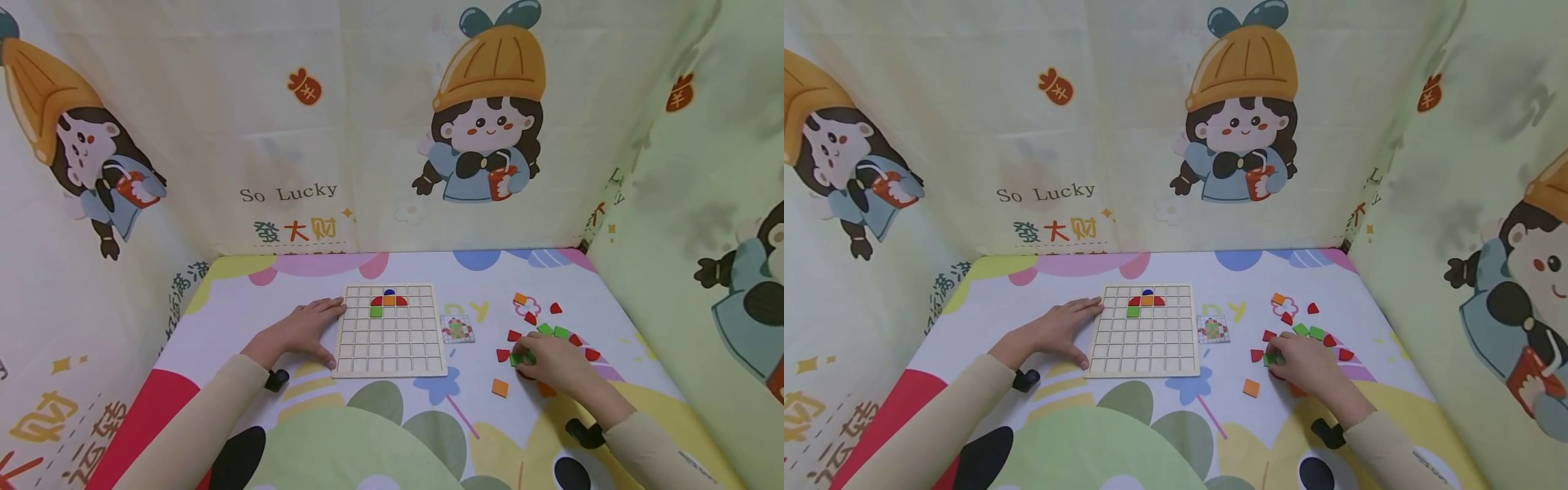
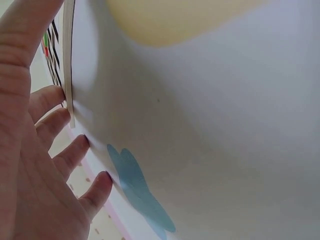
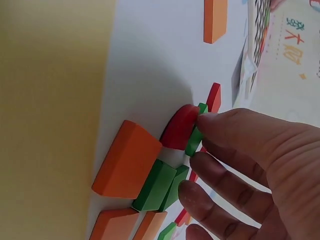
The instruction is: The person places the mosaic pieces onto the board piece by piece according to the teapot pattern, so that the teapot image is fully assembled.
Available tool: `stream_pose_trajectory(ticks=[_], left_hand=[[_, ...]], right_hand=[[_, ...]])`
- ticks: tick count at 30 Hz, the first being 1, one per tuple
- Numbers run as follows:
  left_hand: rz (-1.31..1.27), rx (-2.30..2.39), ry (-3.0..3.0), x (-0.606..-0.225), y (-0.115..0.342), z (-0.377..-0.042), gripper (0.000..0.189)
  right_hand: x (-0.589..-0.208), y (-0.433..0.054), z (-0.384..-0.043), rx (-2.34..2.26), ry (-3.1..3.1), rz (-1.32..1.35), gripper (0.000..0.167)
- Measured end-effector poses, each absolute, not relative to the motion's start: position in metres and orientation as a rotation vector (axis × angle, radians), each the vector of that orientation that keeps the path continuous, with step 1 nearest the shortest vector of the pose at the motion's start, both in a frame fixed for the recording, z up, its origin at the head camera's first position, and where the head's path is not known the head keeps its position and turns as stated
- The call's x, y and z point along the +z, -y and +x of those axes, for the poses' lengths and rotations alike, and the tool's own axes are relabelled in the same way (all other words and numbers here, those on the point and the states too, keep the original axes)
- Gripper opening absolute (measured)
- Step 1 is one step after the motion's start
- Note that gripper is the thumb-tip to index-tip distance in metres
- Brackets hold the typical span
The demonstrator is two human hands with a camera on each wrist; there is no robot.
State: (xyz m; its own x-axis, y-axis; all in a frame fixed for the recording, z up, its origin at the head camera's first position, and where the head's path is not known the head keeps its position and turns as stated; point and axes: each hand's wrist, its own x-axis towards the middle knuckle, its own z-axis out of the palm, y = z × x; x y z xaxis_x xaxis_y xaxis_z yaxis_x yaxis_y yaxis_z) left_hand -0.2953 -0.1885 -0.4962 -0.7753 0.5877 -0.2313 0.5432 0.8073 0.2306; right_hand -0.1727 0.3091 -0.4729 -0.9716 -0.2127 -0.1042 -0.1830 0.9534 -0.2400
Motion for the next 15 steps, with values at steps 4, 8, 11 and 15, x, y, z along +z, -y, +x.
stream_pose_trajectory(ticks=[4,8,11,15], left_hand=[[0.861,0.212,-2.700,-0.4969,0.1888,-0.2948,0.128],[0.854,0.225,-2.699,-0.4953,0.1880,-0.2944,0.128],[0.849,0.232,-2.699,-0.4935,0.1872,-0.2945,0.128],[0.845,0.228,-2.697,-0.4936,0.1871,-0.2951,0.129]], right_hand=[[-0.4747,-0.3084,-0.1750,-0.344,-2.953,-0.268,0.027],[-0.4758,-0.3082,-0.1767,-0.329,-2.948,-0.261,0.031],[-0.4753,-0.3080,-0.1775,-0.322,-2.957,-0.277,0.031],[-0.4745,-0.3076,-0.1785,-0.314,-2.966,-0.298,0.030]])
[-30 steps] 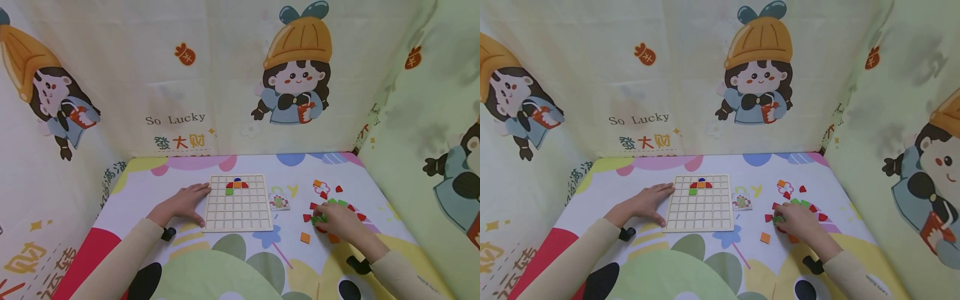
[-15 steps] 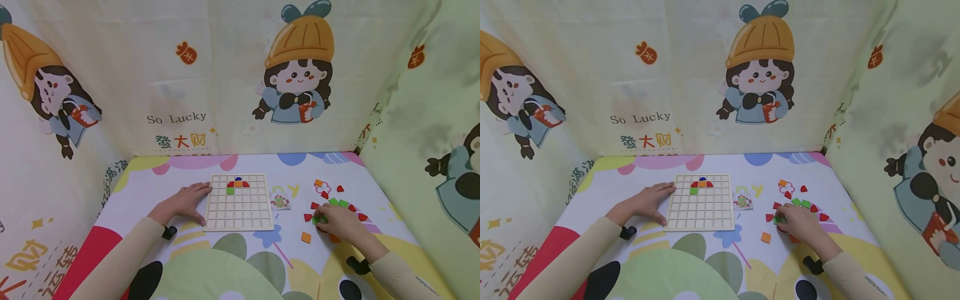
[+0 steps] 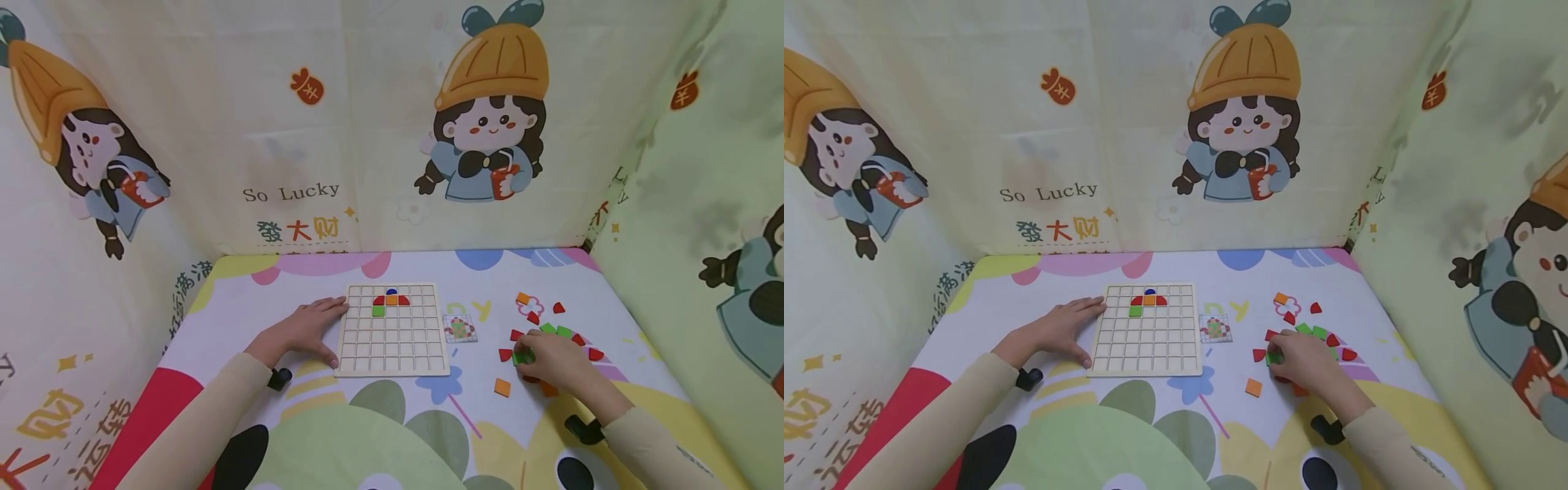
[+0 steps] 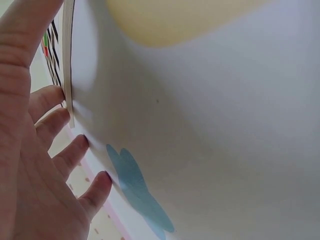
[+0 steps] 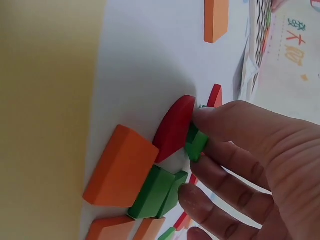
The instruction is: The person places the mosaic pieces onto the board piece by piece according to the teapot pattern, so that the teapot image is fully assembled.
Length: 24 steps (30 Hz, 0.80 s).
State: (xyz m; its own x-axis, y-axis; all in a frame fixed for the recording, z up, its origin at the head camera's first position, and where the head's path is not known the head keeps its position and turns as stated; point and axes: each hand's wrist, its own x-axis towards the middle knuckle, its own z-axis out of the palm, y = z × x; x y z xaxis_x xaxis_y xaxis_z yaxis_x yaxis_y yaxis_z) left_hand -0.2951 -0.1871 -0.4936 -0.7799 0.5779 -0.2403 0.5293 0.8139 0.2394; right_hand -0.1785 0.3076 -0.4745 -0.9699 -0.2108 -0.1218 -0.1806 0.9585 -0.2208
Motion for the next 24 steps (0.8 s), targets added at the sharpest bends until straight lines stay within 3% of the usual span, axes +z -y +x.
stream_pose_trajectory(ticks=[24], left_hand=[[0.843,0.215,-2.689,-0.495,0.188,-0.296,0.130]], right_hand=[[-0.453,-0.289,-0.196,-0.271,-3.006,-0.453,0.022]])
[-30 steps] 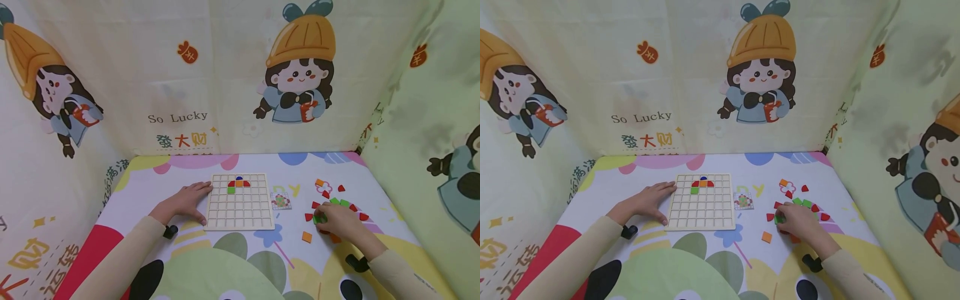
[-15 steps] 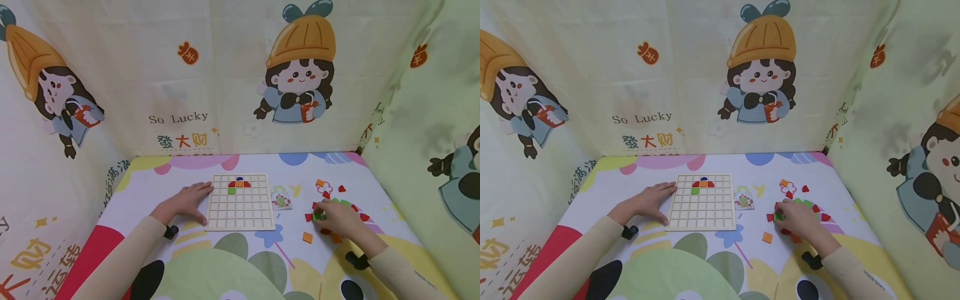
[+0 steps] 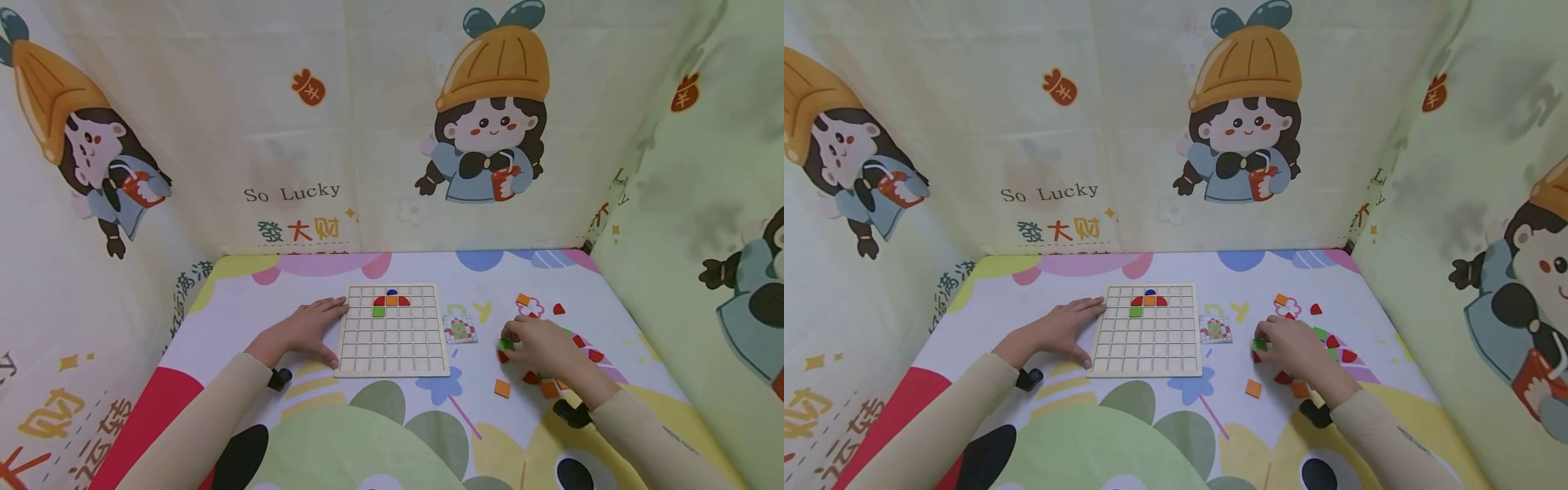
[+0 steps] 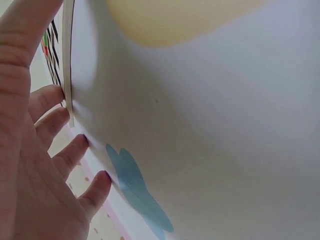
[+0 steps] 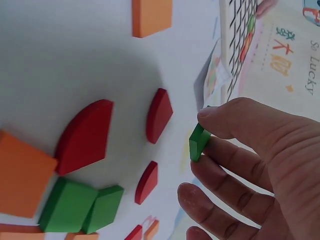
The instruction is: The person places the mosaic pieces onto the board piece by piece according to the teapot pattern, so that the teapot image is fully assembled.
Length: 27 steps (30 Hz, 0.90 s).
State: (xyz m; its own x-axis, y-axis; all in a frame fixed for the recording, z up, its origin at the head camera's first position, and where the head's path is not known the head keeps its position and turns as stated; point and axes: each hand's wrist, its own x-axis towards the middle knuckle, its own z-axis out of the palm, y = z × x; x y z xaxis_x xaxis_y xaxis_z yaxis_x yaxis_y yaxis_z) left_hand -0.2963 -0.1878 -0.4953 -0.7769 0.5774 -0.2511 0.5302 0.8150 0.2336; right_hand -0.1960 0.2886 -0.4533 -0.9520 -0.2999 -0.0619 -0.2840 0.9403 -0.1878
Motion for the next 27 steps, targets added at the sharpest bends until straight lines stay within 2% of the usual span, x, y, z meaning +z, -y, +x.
stream_pose_trajectory(ticks=[27], left_hand=[[0.828,0.208,-2.692,-0.496,0.188,-0.295,0.130]], right_hand=[[-0.456,-0.249,-0.217,-0.351,-2.973,-0.494,0.022]])
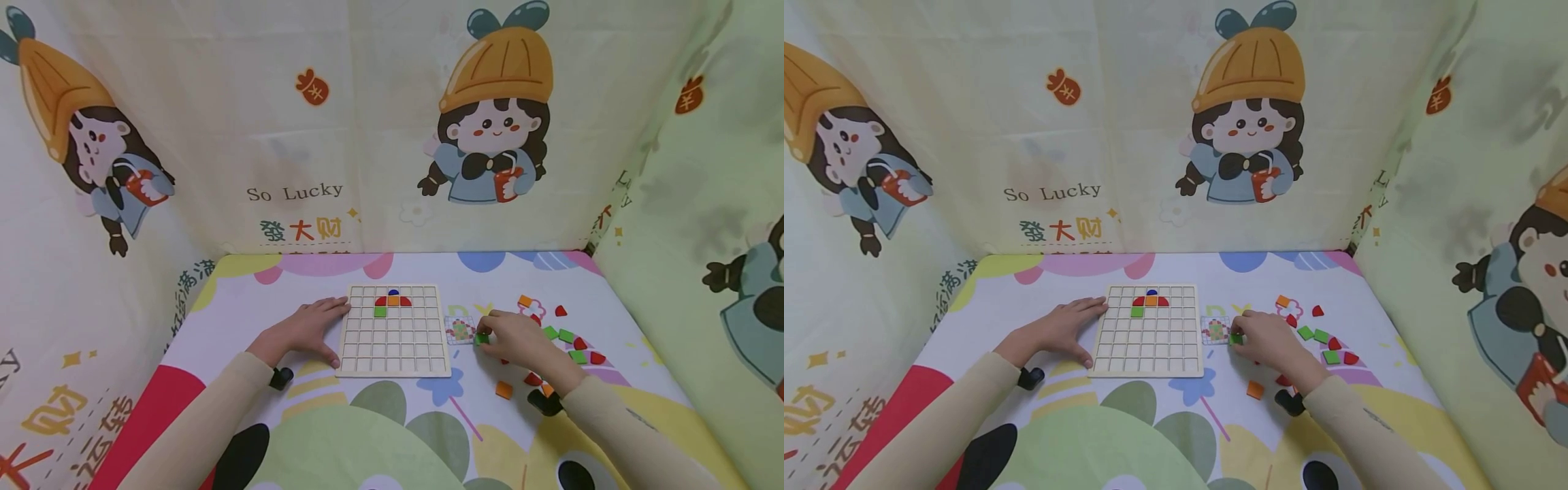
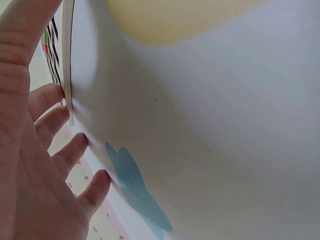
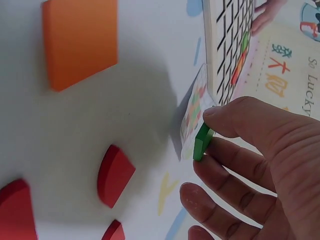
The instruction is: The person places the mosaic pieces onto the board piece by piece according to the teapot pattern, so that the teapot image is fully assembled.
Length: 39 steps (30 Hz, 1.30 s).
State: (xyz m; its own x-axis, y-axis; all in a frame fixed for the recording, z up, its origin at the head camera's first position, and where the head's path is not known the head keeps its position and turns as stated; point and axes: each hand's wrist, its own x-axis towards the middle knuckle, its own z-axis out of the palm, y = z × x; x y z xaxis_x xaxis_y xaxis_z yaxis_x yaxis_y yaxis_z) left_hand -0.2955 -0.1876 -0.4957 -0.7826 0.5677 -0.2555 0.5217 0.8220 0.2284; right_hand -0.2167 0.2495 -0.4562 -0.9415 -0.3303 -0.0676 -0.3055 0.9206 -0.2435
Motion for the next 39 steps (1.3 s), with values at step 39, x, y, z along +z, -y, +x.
stream_pose_trajectory(ticks=[39], left_hand=[[0.831,0.254,-2.679,-0.493,0.190,-0.295,0.127]], right_hand=[[-0.472,-0.162,-0.270,-0.344,-2.949,-0.607,0.022]])
